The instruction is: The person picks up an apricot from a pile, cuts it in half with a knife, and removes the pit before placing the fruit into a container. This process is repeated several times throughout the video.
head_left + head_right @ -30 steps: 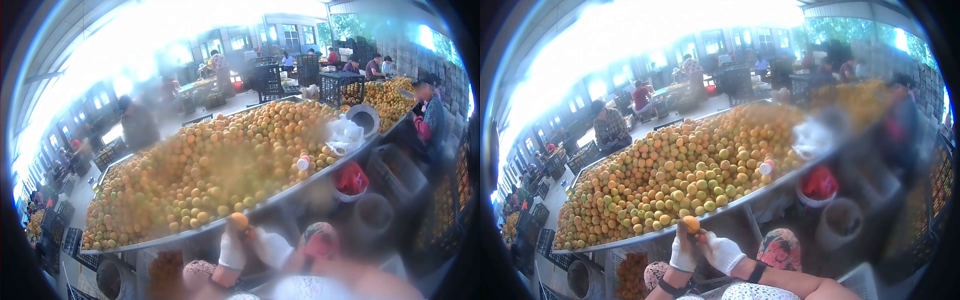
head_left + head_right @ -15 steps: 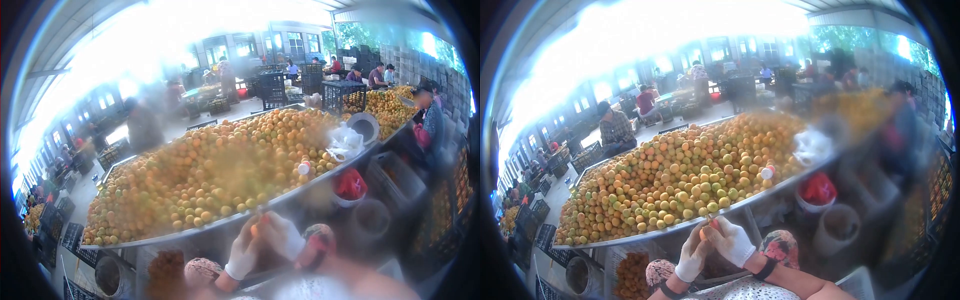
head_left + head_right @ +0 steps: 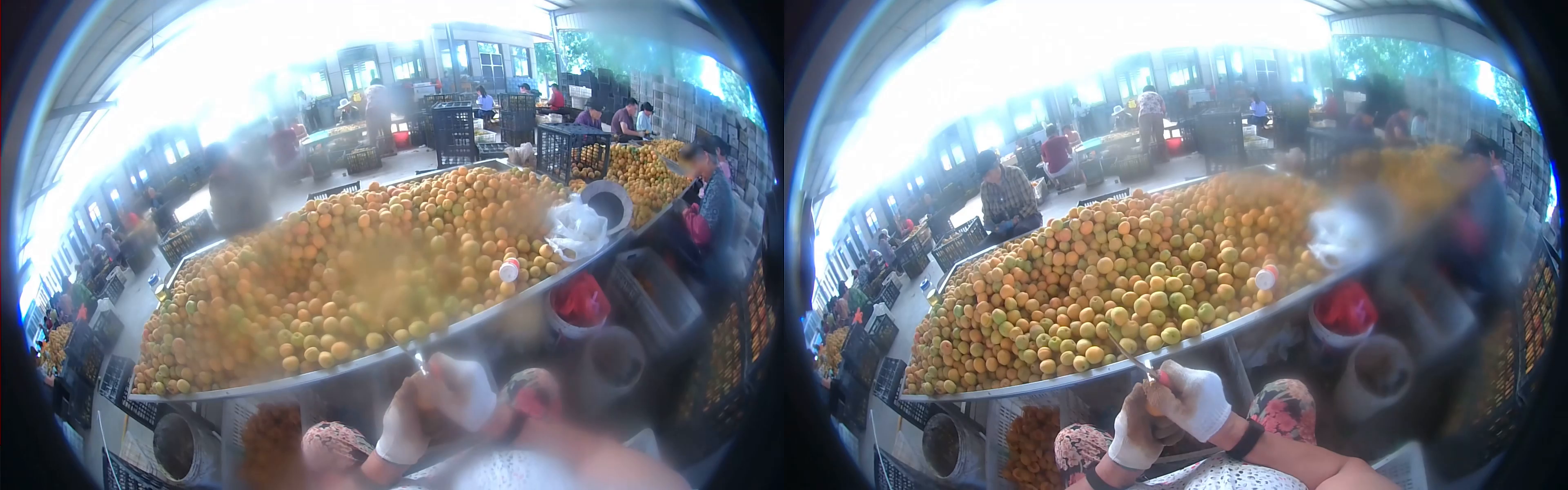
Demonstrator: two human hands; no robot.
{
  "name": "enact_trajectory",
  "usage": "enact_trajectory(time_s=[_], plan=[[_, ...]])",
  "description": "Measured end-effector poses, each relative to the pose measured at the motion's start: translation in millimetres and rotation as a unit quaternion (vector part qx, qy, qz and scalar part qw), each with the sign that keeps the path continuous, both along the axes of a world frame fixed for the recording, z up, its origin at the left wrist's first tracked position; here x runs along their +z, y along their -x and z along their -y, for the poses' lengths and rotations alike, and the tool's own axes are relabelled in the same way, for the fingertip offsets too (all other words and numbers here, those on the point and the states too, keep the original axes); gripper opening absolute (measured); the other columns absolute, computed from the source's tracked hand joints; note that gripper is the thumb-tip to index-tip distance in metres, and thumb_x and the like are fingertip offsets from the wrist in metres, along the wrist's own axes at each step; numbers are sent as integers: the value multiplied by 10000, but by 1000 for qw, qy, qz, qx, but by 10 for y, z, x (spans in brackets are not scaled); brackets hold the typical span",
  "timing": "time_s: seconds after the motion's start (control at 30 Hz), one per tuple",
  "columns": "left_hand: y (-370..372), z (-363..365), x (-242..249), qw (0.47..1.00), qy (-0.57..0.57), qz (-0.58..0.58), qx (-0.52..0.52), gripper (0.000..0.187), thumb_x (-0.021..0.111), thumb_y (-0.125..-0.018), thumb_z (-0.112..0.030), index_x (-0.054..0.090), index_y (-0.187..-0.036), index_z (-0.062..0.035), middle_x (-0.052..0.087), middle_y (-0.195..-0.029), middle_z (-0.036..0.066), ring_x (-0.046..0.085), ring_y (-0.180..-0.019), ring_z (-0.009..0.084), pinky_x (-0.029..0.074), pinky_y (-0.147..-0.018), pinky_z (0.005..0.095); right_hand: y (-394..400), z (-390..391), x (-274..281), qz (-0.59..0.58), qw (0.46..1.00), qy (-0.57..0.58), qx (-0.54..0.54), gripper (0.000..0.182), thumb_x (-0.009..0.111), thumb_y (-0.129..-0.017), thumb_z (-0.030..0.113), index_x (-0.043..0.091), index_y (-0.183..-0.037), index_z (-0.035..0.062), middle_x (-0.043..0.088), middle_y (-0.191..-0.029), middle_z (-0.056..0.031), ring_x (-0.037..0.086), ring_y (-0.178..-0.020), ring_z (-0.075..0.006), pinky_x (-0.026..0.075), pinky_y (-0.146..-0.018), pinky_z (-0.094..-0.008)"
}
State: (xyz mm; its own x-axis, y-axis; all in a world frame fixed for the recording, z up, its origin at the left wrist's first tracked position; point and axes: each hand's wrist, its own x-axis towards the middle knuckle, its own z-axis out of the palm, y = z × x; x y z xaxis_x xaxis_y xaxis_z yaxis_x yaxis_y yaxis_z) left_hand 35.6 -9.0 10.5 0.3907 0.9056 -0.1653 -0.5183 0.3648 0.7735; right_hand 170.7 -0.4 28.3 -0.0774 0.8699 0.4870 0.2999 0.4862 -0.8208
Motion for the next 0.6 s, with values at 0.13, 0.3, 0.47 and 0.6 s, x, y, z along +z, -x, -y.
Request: enact_trajectory(time_s=[0.13,0.3,0.47,0.6], plan=[[7,-160,-104,996,85,-14,21,378,418,-996,-529,530,-979,-168,373,-614,-41,335,-472,108,238,-462,274,31,-166,-168,33,999,-26,-35,241,646,-936,294,598,-839,79,638,-678,-131,658,-625,-318,509,-549,-362],[28,-255,-178,998,-10,-67,4,453,437,-960,-612,519,-936,-167,332,-588,-52,286,-454,99,200,-458,276,51,-201,-143,25,998,-39,-41,264,673,-913,316,598,-827,78,622,-656,-127,644,-613,-333,500,-531,-389],[45,-152,-212,990,136,7,31,438,464,-968,-569,573,-1084,-160,571,-842,9,564,-714,164,456,-586,336,24,-165,-166,94,987,-133,-2,251,709,-864,326,617,-832,94,623,-689,-106,641,-629,-325,507,-552,-397],[131,-84,-300,996,89,16,0,492,473,-980,-525,564,-1257,-129,626,-1209,30,609,-1127,231,544,-912,430,103,-114,-201,120,967,-226,-16,286,754,-807,343,641,-906,100,621,-739,-89,638,-662,-321,512,-579,-403]])
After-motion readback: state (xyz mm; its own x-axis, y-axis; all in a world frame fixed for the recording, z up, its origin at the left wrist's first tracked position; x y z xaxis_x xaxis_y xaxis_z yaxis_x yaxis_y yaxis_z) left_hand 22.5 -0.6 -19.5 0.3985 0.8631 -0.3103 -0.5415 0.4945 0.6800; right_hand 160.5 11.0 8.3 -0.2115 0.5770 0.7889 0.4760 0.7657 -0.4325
